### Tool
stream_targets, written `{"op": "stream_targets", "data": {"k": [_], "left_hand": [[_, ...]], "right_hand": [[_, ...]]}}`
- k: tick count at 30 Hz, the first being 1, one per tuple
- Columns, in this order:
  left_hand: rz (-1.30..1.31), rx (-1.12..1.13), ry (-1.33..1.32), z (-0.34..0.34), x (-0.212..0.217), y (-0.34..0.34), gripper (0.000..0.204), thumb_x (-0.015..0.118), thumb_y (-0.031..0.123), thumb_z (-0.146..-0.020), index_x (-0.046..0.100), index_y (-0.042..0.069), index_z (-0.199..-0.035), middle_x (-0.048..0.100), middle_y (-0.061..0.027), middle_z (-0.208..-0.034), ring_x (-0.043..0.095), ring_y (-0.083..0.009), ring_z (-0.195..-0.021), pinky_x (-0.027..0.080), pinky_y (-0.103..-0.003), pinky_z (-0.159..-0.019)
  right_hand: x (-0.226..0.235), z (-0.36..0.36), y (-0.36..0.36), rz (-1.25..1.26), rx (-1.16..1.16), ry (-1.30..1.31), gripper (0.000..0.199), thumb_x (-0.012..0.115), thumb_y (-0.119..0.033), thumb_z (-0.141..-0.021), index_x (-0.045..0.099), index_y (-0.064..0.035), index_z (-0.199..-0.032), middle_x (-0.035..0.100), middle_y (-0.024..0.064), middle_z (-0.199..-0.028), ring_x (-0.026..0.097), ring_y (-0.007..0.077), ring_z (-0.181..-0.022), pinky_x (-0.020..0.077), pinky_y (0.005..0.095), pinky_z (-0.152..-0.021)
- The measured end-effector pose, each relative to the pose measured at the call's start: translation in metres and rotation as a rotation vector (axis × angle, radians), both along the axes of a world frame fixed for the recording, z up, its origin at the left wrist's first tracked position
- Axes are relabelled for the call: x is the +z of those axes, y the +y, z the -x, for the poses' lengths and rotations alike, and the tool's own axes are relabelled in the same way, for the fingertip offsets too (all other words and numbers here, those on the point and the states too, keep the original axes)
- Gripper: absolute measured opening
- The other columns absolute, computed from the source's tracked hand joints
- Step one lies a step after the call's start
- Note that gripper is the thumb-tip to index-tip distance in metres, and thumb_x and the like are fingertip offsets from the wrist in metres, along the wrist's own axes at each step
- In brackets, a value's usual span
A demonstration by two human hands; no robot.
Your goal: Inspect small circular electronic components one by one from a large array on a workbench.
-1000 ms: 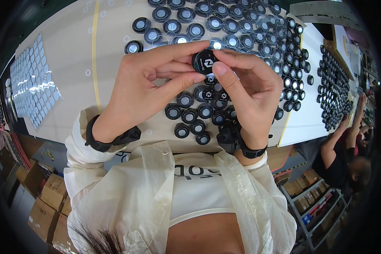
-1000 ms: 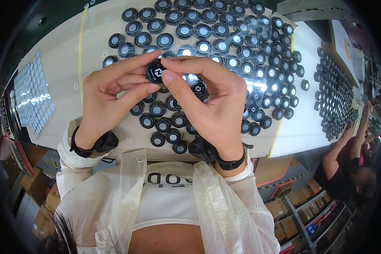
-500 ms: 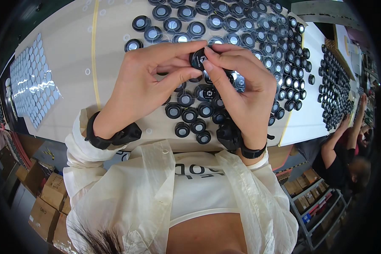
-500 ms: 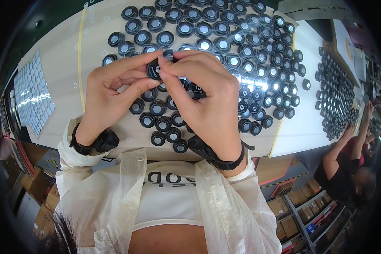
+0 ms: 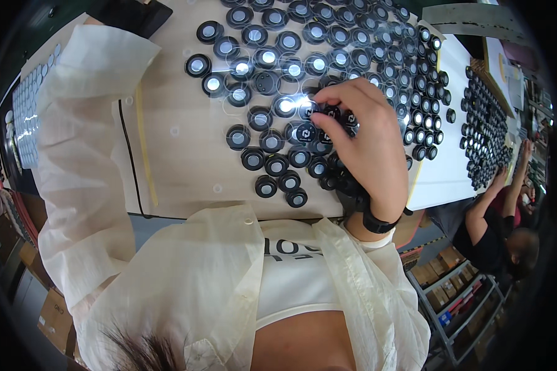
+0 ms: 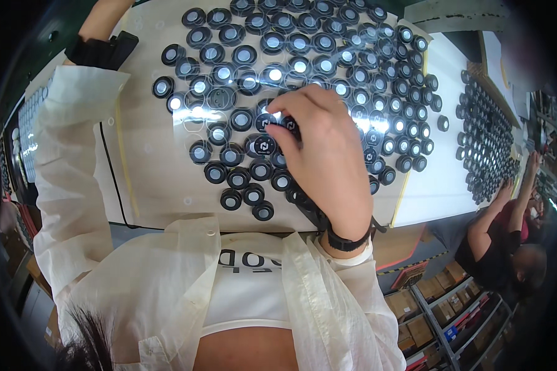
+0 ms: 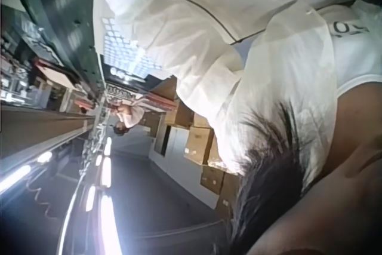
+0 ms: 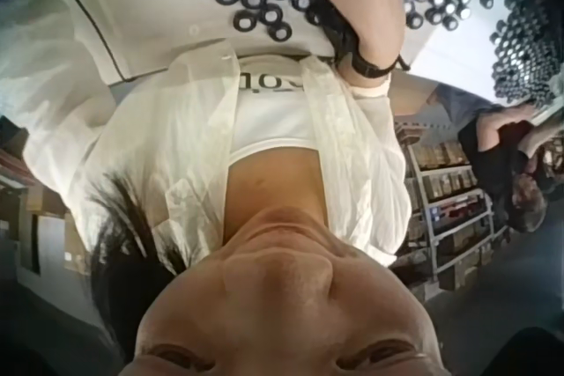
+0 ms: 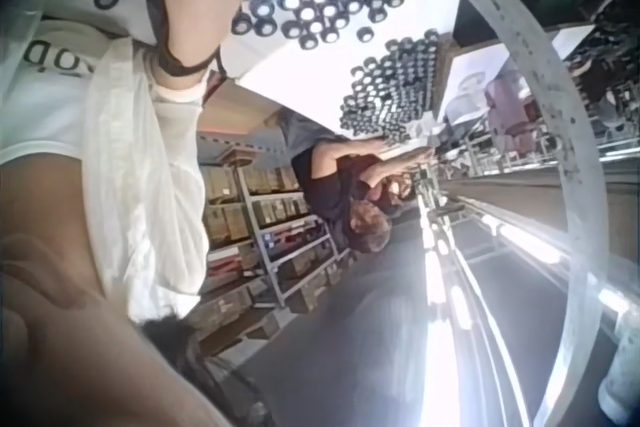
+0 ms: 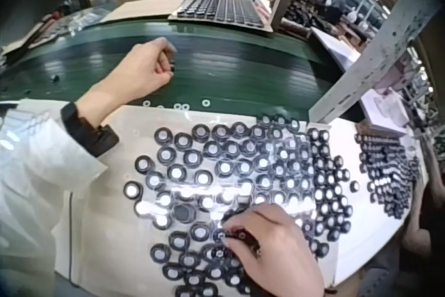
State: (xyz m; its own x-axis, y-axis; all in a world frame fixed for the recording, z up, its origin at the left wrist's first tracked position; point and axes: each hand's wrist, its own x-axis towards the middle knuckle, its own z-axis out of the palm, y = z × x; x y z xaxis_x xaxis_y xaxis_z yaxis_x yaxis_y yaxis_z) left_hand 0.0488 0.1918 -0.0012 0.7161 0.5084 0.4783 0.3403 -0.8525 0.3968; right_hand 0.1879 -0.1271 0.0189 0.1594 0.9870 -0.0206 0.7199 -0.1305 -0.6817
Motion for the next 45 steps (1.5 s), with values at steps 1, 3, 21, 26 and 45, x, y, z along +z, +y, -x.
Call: {"op": "stream_targets", "data": {"k": [1,3,21,26,45], "left_hand": [[-0.001,-0.022,-0.038,-0.004,-0.004,-0.002,0.039,0.067,-0.001,-0.079,0.057,-0.005,-0.117,0.068,-0.0144,-0.079,0.067,-0.0224,-0.065,0.053,-0.032,-0.060],[0.349,-0.121,-0.006,-0.031,0.004,-0.060,0.038,0.063,0.000,-0.082,0.056,-0.005,-0.119,0.068,-0.0163,-0.083,0.068,-0.0257,-0.072,0.054,-0.035,-0.066],[0.072,-0.450,0.244,0.024,-0.040,-0.161,0.057,0.065,0.017,-0.091,0.049,0.021,-0.146,0.045,-0.0017,-0.152,0.041,-0.0242,-0.141,0.033,-0.045,-0.119],[0.310,-0.430,0.139,0.033,-0.016,-0.141,0.053,0.063,0.008,-0.093,0.051,0.017,-0.144,0.050,-0.0055,-0.147,0.049,-0.0225,-0.133,0.041,-0.039,-0.108],[0.728,-0.114,-0.028,0.088,-0.001,-0.117,0.031,0.051,0.015,-0.105,0.058,0.003,-0.133,0.068,-0.0068,-0.118,0.063,-0.0121,-0.103,0.051,-0.027,-0.085]], "right_hand": [[-0.003,0.003,0.001,-0.009,0.031,-0.006,0.018,0.075,-0.001,-0.078,0.069,-0.0013,-0.095,0.067,0.0139,-0.092,0.064,0.0320,-0.085,0.0508,0.0398,-0.075],[-0.008,0.000,-0.001,0.036,-0.062,-0.008,0.017,0.075,-0.001,-0.077,0.069,-0.0013,-0.093,0.067,0.0139,-0.091,0.065,0.0318,-0.086,0.0511,0.0403,-0.075],[0.011,-0.001,0.011,0.191,0.078,0.054,0.009,0.073,0.001,-0.074,0.064,0.0004,-0.078,0.066,0.0144,-0.077,0.066,0.0326,-0.076,0.0502,0.0410,-0.067],[0.024,-0.006,-0.007,0.015,0.012,0.136,0.013,0.077,0.003,-0.071,0.070,-0.0007,-0.080,0.068,0.0088,-0.075,0.064,0.0243,-0.071,0.0494,0.0325,-0.067],[0.011,-0.022,-0.010,0.020,0.070,0.422,0.015,0.076,0.001,-0.079,0.066,0.0028,-0.089,0.067,0.0084,-0.081,0.065,0.0174,-0.078,0.0496,0.0281,-0.075]]}}
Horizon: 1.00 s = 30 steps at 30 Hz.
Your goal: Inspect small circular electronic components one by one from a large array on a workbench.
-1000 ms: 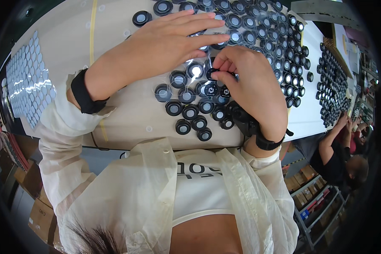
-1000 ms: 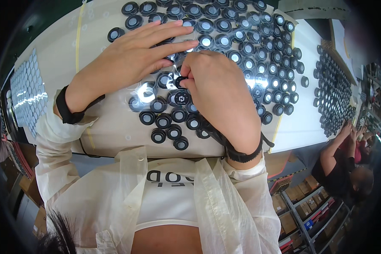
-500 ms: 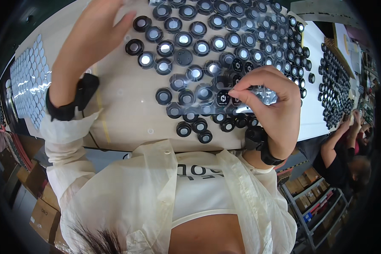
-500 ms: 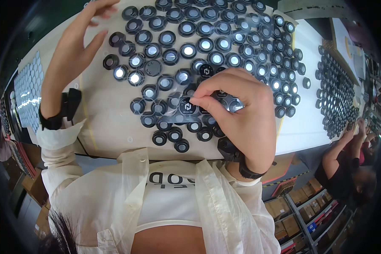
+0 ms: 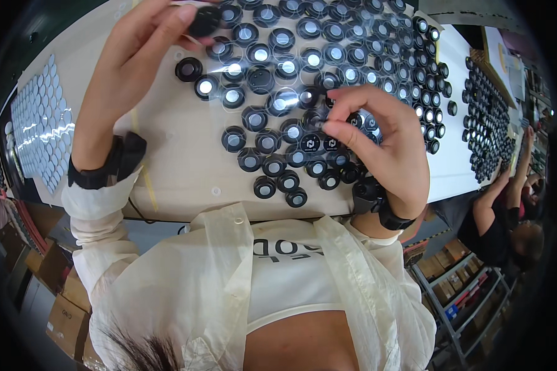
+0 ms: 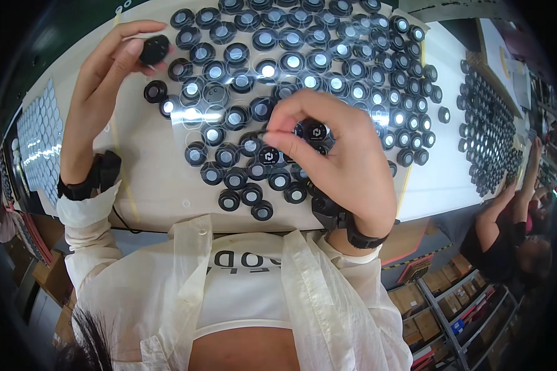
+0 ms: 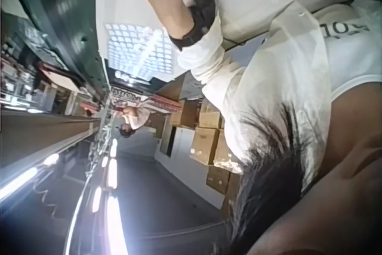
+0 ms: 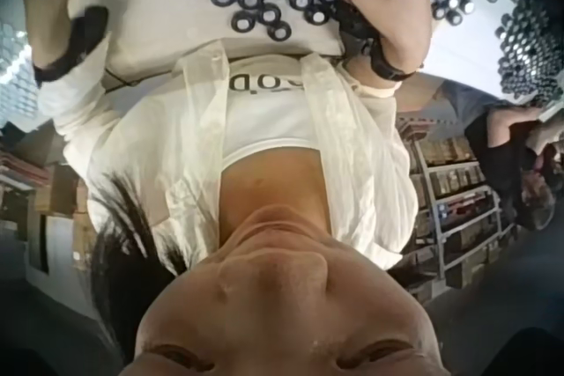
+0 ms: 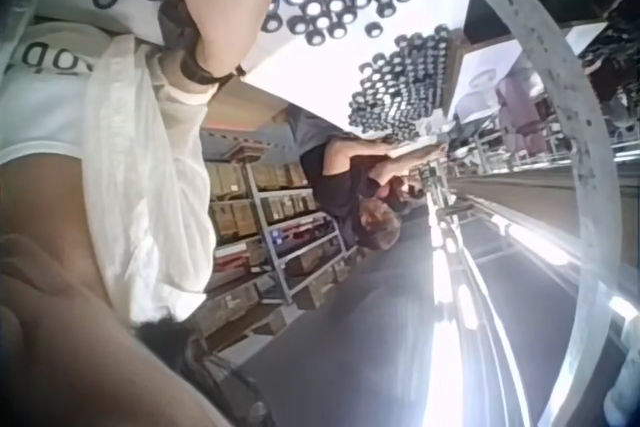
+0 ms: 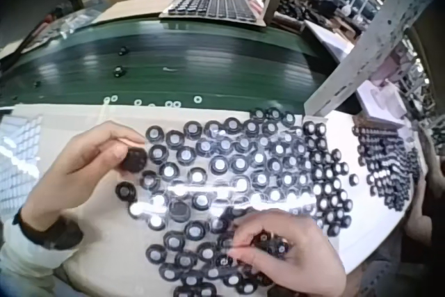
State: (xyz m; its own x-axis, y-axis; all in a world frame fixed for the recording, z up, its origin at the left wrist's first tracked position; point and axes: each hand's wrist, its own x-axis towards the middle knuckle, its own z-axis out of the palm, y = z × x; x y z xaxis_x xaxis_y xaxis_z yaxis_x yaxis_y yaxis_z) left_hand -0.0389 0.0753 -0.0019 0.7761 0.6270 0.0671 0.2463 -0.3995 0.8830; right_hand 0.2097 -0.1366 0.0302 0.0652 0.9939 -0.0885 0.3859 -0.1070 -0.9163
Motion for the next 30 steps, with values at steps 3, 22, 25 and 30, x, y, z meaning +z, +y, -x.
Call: {"op": "stream_targets", "data": {"k": [3,22,25,30], "left_hand": [[0.475,-0.130,-0.110,-0.018,0.006,-0.023,0.030,0.048,0.016,-0.106,0.057,0.002,-0.131,0.065,-0.0094,-0.123,0.064,-0.0122,-0.099,0.052,-0.026,-0.087],[0.491,-0.027,-0.242,-0.047,0.009,-0.088,0.047,0.070,-0.010,-0.085,0.057,-0.005,-0.130,0.069,-0.0132,-0.116,0.069,-0.0149,-0.099,0.056,-0.027,-0.089],[0.516,-0.008,-0.262,-0.047,0.009,-0.089,0.047,0.070,-0.011,-0.085,0.057,-0.005,-0.130,0.070,-0.0139,-0.114,0.070,-0.0162,-0.100,0.057,-0.027,-0.089],[0.502,-0.003,-0.263,-0.048,0.009,-0.090,0.046,0.069,-0.012,-0.085,0.058,-0.006,-0.129,0.070,-0.0147,-0.114,0.071,-0.0172,-0.100,0.057,-0.027,-0.090]], "right_hand": [[0.004,0.008,0.004,-0.054,-0.124,0.062,0.015,0.076,-0.001,-0.081,0.067,0.0026,-0.091,0.068,0.0073,-0.086,0.064,0.0149,-0.083,0.0486,0.0271,-0.079],[-0.020,0.034,0.014,-0.230,-0.358,0.468,0.019,0.074,0.004,-0.086,0.070,0.0053,-0.104,0.073,0.0145,-0.105,0.069,0.0169,-0.096,0.0539,0.0287,-0.089],[-0.019,0.035,0.014,-0.222,-0.375,0.472,0.019,0.075,0.005,-0.085,0.071,0.0054,-0.104,0.074,0.0146,-0.104,0.069,0.0173,-0.098,0.0542,0.0286,-0.089],[-0.018,0.036,0.014,-0.210,-0.382,0.453,0.019,0.075,0.005,-0.085,0.071,0.0054,-0.103,0.074,0.0144,-0.103,0.069,0.0167,-0.097,0.0542,0.0282,-0.088]]}}
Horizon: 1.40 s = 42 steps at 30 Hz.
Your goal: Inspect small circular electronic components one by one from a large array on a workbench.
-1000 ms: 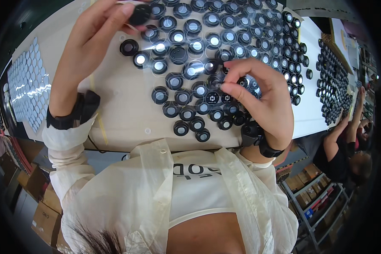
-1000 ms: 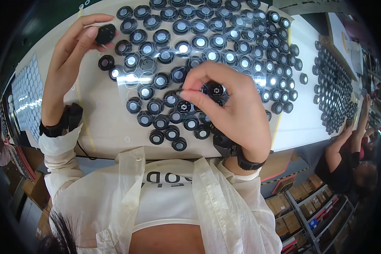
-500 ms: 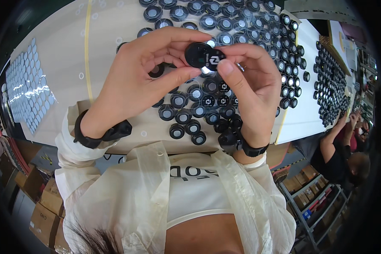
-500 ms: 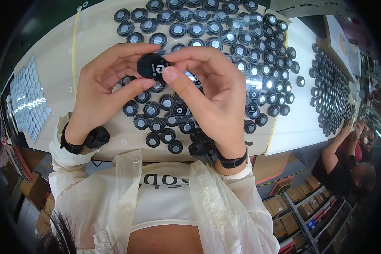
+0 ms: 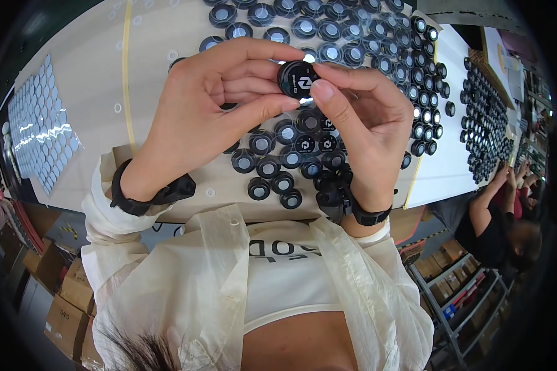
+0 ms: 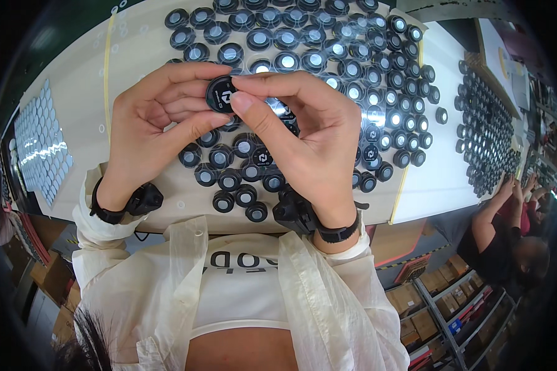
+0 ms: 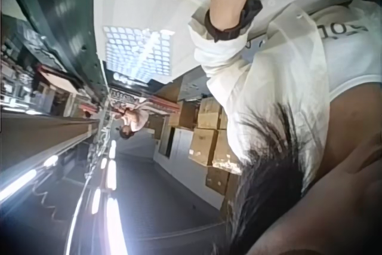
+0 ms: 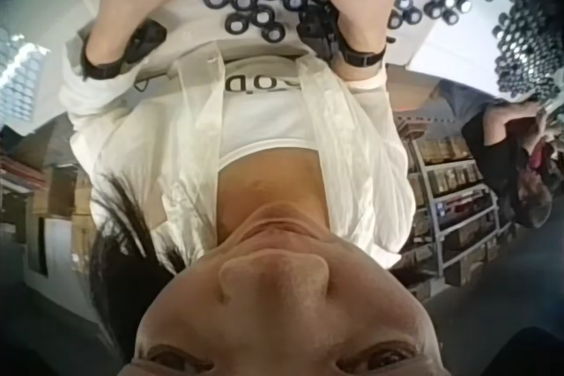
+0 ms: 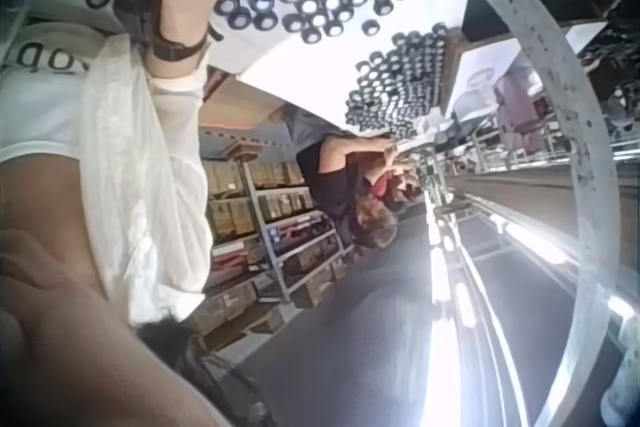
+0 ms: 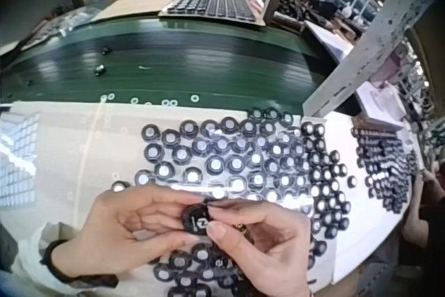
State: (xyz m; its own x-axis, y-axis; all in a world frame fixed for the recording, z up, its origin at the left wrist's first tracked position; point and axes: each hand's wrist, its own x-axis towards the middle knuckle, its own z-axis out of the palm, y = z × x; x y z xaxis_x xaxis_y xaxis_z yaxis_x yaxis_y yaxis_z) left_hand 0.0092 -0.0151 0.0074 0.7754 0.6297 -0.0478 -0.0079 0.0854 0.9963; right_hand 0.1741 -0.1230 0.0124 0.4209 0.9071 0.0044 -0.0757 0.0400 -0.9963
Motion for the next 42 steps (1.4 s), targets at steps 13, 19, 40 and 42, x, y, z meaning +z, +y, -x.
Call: {"op": "stream_targets", "data": {"k": [13,19,40,42], "left_hand": [[-0.054,0.042,-0.003,0.000,-0.004,-0.005,0.046,0.069,-0.012,-0.085,0.060,-0.006,-0.129,0.070,-0.0154,-0.115,0.071,-0.0179,-0.101,0.058,-0.027,-0.089],[-0.169,0.064,0.075,0.000,-0.008,-0.007,0.046,0.073,-0.010,-0.083,0.065,-0.001,-0.127,0.071,-0.0147,-0.113,0.072,-0.0168,-0.098,0.058,-0.025,-0.085],[-1.236,0.237,0.342,-0.023,0.017,0.151,0.029,0.073,-0.004,-0.071,0.060,-0.004,-0.096,0.060,-0.0082,-0.066,0.058,-0.0209,-0.055,0.049,-0.032,-0.055],[-1.167,0.241,0.476,-0.027,0.003,0.196,0.029,0.071,-0.004,-0.070,0.060,-0.004,-0.097,0.060,-0.0115,-0.066,0.060,-0.0225,-0.057,0.049,-0.033,-0.056]], "right_hand": [[-0.005,0.002,0.002,-0.012,-0.028,-0.036,0.017,0.077,0.004,-0.083,0.074,0.0041,-0.100,0.075,0.0144,-0.101,0.070,0.0182,-0.096,0.0535,0.0282,-0.088],[-0.009,0.002,0.002,-0.015,-0.056,-0.133,0.014,0.078,0.004,-0.082,0.076,0.0025,-0.095,0.075,0.0144,-0.098,0.071,0.0190,-0.094,0.0538,0.0278,-0.084],[0.019,-0.036,-0.014,0.185,-0.017,-0.794,0.021,0.070,0.002,-0.082,0.072,-0.0004,-0.104,0.070,0.0125,-0.093,0.068,0.0239,-0.083,0.0520,0.0322,-0.077],[0.019,-0.039,-0.018,0.344,0.190,-0.883,0.018,0.072,0.002,-0.080,0.071,-0.0005,-0.098,0.067,0.0131,-0.089,0.066,0.0264,-0.078,0.0515,0.0345,-0.072]]}}
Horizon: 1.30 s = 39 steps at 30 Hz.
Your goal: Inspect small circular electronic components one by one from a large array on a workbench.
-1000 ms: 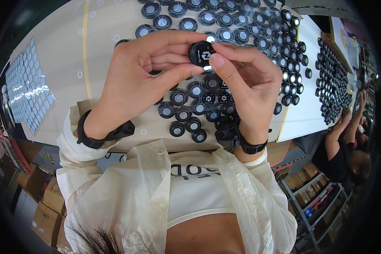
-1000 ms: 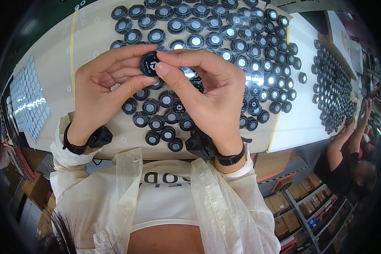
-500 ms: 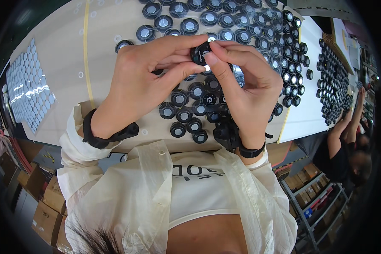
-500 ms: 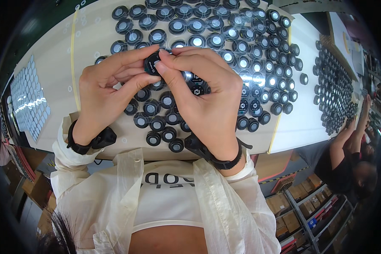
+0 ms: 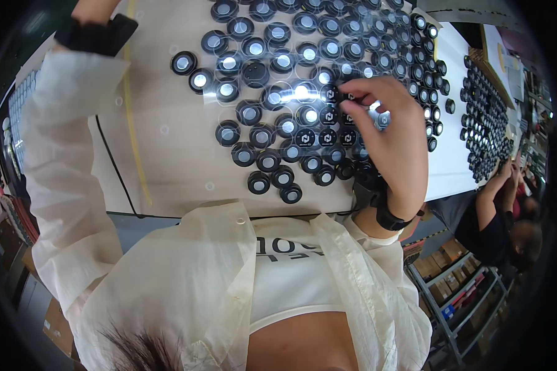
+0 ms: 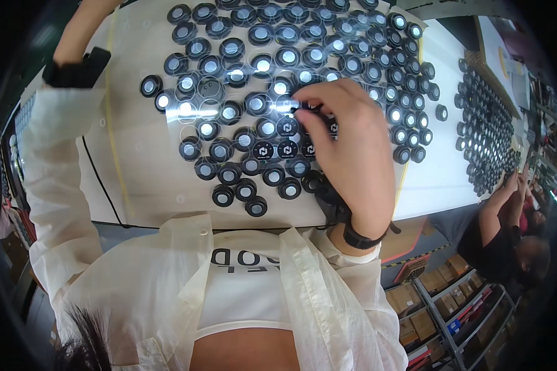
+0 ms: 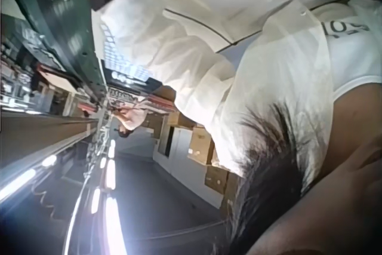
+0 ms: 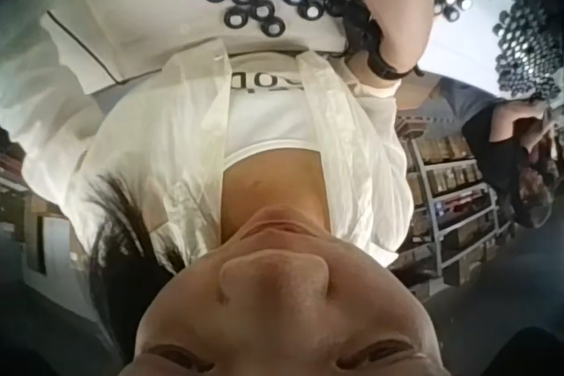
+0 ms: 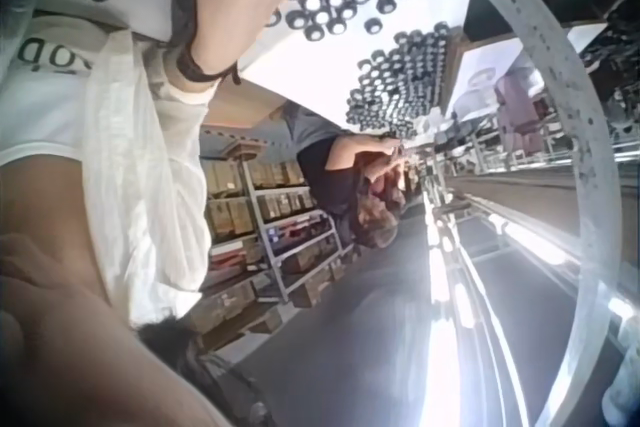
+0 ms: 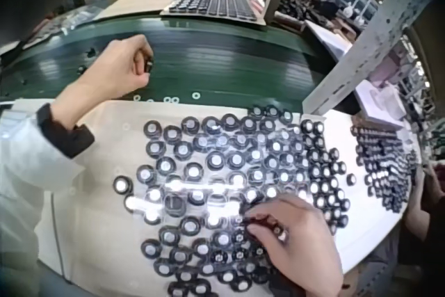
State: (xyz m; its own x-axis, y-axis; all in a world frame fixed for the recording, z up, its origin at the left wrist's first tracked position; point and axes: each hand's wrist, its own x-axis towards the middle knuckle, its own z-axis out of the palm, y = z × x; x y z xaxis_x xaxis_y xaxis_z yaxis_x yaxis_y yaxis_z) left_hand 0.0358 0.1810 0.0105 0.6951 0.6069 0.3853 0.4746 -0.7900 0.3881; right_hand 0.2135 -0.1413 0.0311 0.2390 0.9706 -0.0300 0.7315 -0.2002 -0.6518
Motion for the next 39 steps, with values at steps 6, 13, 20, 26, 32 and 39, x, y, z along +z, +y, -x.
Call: {"op": "stream_targets", "data": {"k": [6,13,20,26,32,39], "left_hand": [[0.243,-0.195,-0.008,-0.020,0.014,-0.072,0.038,0.064,-0.006,-0.076,0.059,-0.005,-0.114,0.065,-0.0129,-0.071,0.066,-0.0225,-0.064,0.052,-0.034,-0.060],[0.063,-0.572,0.161,0.010,-0.038,-0.182,0.046,0.072,0.021,-0.088,0.061,0.016,-0.132,0.050,-0.0052,-0.147,0.041,-0.0211,-0.141,0.033,-0.041,-0.117],[0.084,-0.583,0.190,0.009,-0.049,-0.177,0.059,0.066,0.027,-0.089,0.051,0.029,-0.145,0.041,0.0038,-0.156,0.036,-0.0187,-0.145,0.029,-0.045,-0.120],[0.077,-0.588,0.214,0.008,-0.043,-0.177,0.057,0.065,0.026,-0.090,0.051,0.029,-0.145,0.041,0.0036,-0.156,0.036,-0.0186,-0.145,0.029,-0.044,-0.121],[0.075,-0.575,0.239,0.008,-0.040,-0.178,0.054,0.065,0.026,-0.091,0.052,0.030,-0.144,0.041,0.0036,-0.156,0.036,-0.0192,-0.145,0.028,-0.044,-0.122],[-0.054,-0.612,-0.004,0.018,-0.010,-0.199,0.040,0.068,0.017,-0.081,0.065,0.012,-0.121,0.061,-0.0063,-0.124,0.059,-0.0248,-0.117,0.047,-0.038,-0.098]], "right_hand": [[-0.004,0.014,-0.003,0.105,0.180,0.137,0.021,0.081,-0.002,-0.072,0.072,0.0005,-0.092,0.068,0.0095,-0.085,0.064,0.0220,-0.071,0.0515,0.0314,-0.066],[-0.006,0.021,0.001,0.209,0.225,-0.006,0.016,0.080,-0.002,-0.073,0.072,0.0013,-0.086,0.069,0.0112,-0.081,0.066,0.0232,-0.067,0.0526,0.0314,-0.063],[-0.012,0.017,0.008,0.235,0.298,0.026,0.007,0.073,-0.005,-0.078,0.069,-0.0002,-0.079,0.068,0.0145,-0.080,0.067,0.0337,-0.076,0.0523,0.0422,-0.069],[0.002,0.026,0.001,0.218,0.238,-0.026,0.005,0.072,-0.003,-0.078,0.067,-0.0008,-0.078,0.067,0.0147,-0.082,0.066,0.0339,-0.078,0.0519,0.0418,-0.069],[0.027,0.028,-0.021,0.120,0.271,0.062,0.008,0.073,0.002,-0.076,0.068,-0.0013,-0.080,0.065,0.0104,-0.079,0.064,0.0283,-0.075,0.0504,0.0367,-0.069],[0.038,0.003,-0.028,-0.113,0.144,0.337,0.017,0.077,0.001,-0.079,0.065,-0.0005,-0.091,0.065,0.0095,-0.092,0.060,0.0183,-0.090,0.0457,0.0337,-0.087]]}}
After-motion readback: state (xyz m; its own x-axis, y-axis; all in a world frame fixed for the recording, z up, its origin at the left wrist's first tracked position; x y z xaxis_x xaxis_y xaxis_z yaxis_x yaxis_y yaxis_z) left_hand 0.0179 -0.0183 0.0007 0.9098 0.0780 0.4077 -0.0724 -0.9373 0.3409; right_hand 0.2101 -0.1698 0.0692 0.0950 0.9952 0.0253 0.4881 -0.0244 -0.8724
